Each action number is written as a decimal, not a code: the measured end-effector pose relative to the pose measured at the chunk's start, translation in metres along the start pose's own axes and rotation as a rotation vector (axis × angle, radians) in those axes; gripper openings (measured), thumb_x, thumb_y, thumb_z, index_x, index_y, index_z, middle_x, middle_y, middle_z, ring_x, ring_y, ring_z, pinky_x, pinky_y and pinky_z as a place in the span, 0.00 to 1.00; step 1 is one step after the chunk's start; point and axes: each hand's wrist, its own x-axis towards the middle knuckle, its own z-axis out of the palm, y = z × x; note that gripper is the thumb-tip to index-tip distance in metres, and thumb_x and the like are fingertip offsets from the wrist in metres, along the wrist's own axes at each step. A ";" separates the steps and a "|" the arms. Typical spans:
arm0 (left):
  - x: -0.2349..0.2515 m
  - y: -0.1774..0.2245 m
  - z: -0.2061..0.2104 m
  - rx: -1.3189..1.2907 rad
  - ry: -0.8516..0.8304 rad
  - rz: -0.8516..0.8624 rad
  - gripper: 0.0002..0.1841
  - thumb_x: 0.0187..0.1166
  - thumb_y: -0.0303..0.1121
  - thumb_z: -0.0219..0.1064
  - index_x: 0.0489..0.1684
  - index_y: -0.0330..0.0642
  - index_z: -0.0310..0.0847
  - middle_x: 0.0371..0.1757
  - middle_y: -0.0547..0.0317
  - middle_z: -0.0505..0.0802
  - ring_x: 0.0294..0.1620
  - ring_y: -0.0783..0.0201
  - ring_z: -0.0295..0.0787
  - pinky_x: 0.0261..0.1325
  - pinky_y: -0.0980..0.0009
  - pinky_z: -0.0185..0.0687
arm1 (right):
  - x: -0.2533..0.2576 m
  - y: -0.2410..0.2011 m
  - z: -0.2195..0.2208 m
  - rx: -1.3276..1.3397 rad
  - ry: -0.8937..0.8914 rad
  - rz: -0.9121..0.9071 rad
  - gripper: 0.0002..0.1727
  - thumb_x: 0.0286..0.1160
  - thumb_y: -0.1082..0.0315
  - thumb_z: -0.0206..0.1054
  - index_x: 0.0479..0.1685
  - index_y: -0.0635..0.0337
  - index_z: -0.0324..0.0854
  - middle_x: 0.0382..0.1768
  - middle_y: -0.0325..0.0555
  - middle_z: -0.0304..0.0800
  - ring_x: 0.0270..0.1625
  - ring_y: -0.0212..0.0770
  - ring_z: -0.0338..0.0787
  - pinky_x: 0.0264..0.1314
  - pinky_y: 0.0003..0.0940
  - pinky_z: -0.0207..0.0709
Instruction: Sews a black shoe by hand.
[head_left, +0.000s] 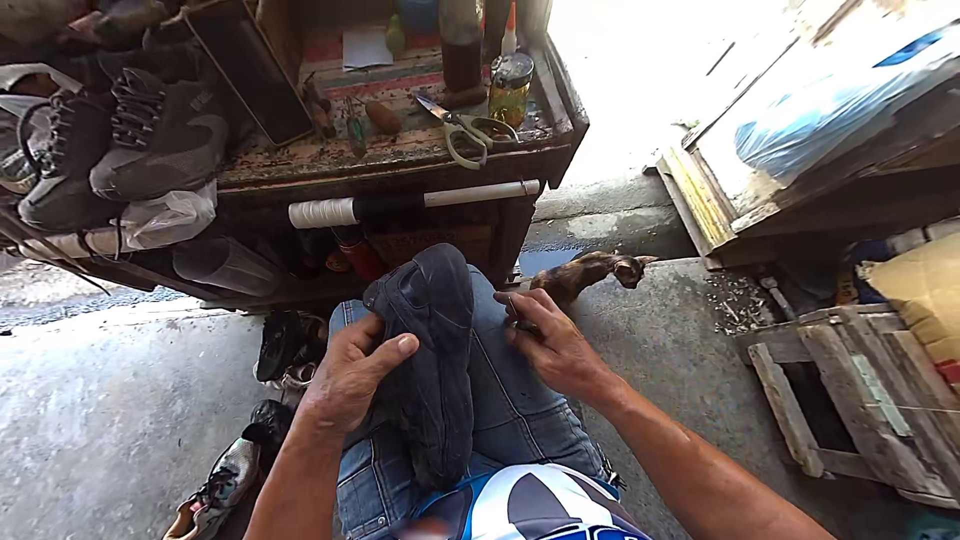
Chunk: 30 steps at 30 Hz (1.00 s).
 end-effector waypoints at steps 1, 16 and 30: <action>0.000 0.000 0.000 -0.011 -0.005 0.000 0.12 0.80 0.32 0.70 0.55 0.36 0.85 0.47 0.56 0.96 0.48 0.65 0.94 0.59 0.65 0.91 | -0.003 -0.002 -0.002 -0.048 0.017 -0.069 0.24 0.87 0.63 0.61 0.80 0.50 0.78 0.55 0.45 0.85 0.51 0.32 0.86 0.54 0.28 0.83; -0.002 0.000 0.001 -0.020 -0.013 -0.026 0.08 0.81 0.33 0.69 0.46 0.38 0.90 0.41 0.57 0.97 0.44 0.67 0.95 0.55 0.67 0.92 | 0.011 -0.059 0.011 -0.211 -0.087 -0.452 0.17 0.88 0.62 0.63 0.63 0.62 0.89 0.45 0.48 0.93 0.45 0.34 0.91 0.49 0.27 0.85; -0.002 -0.002 0.005 0.019 -0.108 0.004 0.08 0.82 0.36 0.69 0.44 0.42 0.91 0.41 0.62 0.96 0.43 0.70 0.93 0.53 0.70 0.91 | 0.015 -0.073 -0.003 -0.385 -0.175 -0.442 0.15 0.86 0.67 0.59 0.56 0.60 0.92 0.34 0.43 0.87 0.32 0.35 0.86 0.32 0.29 0.80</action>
